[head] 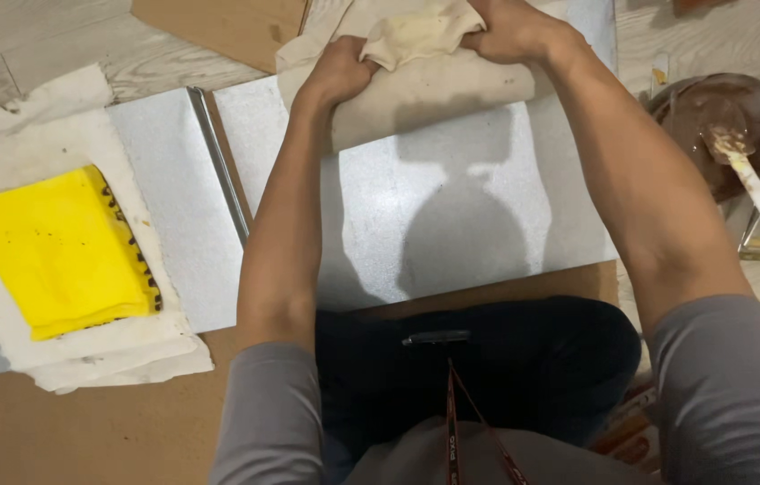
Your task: The person spreads chocolate onto a square of yellow dough, grates cheese over the chocolate, and then rolls the dough into a cylinder by hand.
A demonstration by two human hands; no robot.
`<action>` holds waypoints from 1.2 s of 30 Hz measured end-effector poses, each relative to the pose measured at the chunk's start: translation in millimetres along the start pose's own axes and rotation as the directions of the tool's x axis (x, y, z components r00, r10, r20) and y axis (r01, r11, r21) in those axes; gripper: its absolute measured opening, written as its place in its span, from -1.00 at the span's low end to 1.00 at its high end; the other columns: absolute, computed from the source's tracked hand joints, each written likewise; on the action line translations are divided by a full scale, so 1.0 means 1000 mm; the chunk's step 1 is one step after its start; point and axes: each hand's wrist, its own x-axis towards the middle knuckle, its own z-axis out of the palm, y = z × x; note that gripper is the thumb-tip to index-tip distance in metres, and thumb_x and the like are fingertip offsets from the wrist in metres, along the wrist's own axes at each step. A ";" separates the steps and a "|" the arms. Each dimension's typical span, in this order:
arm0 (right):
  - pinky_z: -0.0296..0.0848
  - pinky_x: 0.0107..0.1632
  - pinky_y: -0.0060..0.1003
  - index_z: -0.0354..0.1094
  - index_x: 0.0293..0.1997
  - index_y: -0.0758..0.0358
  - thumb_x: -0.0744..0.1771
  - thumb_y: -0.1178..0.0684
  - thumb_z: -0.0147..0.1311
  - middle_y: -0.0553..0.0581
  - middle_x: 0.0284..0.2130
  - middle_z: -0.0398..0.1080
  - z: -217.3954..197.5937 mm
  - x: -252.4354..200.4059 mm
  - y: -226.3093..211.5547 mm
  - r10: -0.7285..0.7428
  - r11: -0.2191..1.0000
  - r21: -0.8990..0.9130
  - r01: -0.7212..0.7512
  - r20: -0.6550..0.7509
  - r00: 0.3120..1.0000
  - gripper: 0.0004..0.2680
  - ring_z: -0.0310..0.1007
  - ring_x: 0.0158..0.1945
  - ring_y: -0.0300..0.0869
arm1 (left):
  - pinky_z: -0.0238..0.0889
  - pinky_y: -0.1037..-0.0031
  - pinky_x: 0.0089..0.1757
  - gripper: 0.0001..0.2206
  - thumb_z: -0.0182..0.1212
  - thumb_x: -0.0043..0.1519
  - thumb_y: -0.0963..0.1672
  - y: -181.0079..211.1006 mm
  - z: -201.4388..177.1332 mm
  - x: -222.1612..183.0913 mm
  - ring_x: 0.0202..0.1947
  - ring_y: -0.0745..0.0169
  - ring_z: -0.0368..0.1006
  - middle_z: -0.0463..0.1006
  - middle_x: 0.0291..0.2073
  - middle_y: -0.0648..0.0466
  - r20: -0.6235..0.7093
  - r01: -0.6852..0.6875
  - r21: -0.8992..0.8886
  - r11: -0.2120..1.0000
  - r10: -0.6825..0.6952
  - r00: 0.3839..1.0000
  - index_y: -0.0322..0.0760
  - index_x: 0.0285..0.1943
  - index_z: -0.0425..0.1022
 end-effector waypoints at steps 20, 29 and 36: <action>0.38 -0.02 -0.04 0.45 0.06 0.27 0.39 0.08 0.03 0.31 -0.06 0.53 0.022 0.023 0.043 -0.061 0.991 -0.122 0.047 -0.111 0.992 -0.82 0.45 0.04 0.20 | 0.15 -0.20 0.17 -0.31 0.32 0.16 -0.11 0.020 0.004 -0.032 0.30 -0.41 0.22 0.19 0.35 -0.25 -0.412 -0.002 0.387 0.922 0.175 0.894 -0.14 0.50 0.12; 0.32 -0.05 0.03 0.39 0.09 0.10 0.35 -0.09 0.14 0.24 -0.05 0.47 -0.006 -0.002 0.011 0.075 0.986 -0.138 -0.097 -0.157 0.985 -0.76 0.41 -0.01 0.18 | 0.01 -0.13 0.23 0.12 0.61 0.01 0.22 0.041 0.049 -0.056 0.29 -0.20 0.22 0.30 0.35 -0.13 -0.018 -0.249 0.662 0.707 0.347 0.938 -0.24 0.58 -0.07; 0.35 0.08 0.13 0.21 0.38 0.32 0.25 -0.23 0.23 0.47 0.12 0.38 0.010 -0.030 -0.019 -0.326 0.902 -0.323 0.285 -0.079 0.942 -0.40 0.38 0.13 0.27 | 0.06 -0.21 0.19 -0.02 0.69 -0.15 0.15 0.061 0.015 -0.041 0.28 -0.27 0.19 0.24 0.26 -0.16 0.166 -0.225 0.549 0.805 0.159 0.973 -0.20 0.40 0.21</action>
